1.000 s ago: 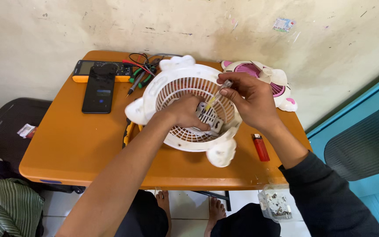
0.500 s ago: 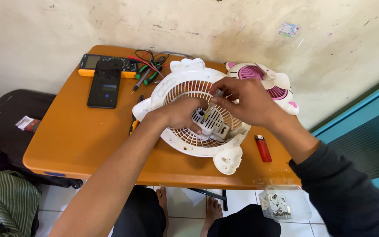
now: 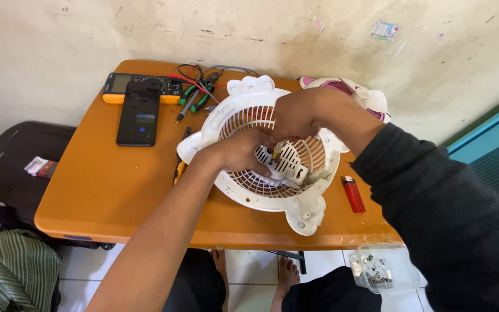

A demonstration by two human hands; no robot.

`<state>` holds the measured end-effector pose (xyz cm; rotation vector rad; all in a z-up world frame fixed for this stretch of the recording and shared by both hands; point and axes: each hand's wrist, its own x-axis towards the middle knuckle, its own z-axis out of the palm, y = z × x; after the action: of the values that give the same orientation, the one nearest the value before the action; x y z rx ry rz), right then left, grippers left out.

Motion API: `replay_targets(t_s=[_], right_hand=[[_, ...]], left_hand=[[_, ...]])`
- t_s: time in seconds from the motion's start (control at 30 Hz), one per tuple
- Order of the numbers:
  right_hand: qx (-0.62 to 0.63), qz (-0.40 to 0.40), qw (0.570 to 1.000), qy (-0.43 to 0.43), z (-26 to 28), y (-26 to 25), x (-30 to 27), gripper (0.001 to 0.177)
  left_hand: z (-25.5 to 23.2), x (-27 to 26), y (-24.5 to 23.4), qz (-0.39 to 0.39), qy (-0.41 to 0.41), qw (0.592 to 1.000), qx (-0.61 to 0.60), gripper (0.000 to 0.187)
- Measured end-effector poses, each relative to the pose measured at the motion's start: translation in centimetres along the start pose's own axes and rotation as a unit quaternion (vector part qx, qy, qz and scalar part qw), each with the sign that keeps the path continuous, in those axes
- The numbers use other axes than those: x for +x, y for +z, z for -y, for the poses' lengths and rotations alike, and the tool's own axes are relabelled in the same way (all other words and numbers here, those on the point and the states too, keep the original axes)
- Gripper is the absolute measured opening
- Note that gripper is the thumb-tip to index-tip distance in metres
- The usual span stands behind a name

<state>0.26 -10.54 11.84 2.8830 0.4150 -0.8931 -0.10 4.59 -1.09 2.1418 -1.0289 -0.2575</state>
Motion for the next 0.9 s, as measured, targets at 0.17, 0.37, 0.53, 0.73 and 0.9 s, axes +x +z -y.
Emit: replay_targets(t_s=[0.17,0.37,0.53,0.73,0.9], right_hand=[[-0.151,-0.087,0.981,-0.086,0.9,2.0,-0.3,0.027],[-0.01,0.026,0.998,0.048,0.6,2.0,0.7,0.031],[-0.063,0.032,0.997,0.037,1.3,2.8,1.9,0.026],[-0.206,-0.083,0.967,-0.127,0.6,3.7,0.4,0.036],[-0.225,-0.065,0.966,-0.108,1.1,2.9,-0.4,0.035]], left_hand=[[-0.6,-0.4,-0.4,0.025,-0.057,0.997,0.04,0.07],[-1.0,0.0,-0.7,0.034,-0.092,0.994,0.051,0.092],[-1.5,0.1,-0.8,0.032,-0.082,0.995,0.054,0.092],[-1.3,-0.1,-0.8,0.031,-0.129,0.991,0.009,0.09],[-0.7,0.2,-0.6,0.008,-0.094,0.995,-0.014,0.094]])
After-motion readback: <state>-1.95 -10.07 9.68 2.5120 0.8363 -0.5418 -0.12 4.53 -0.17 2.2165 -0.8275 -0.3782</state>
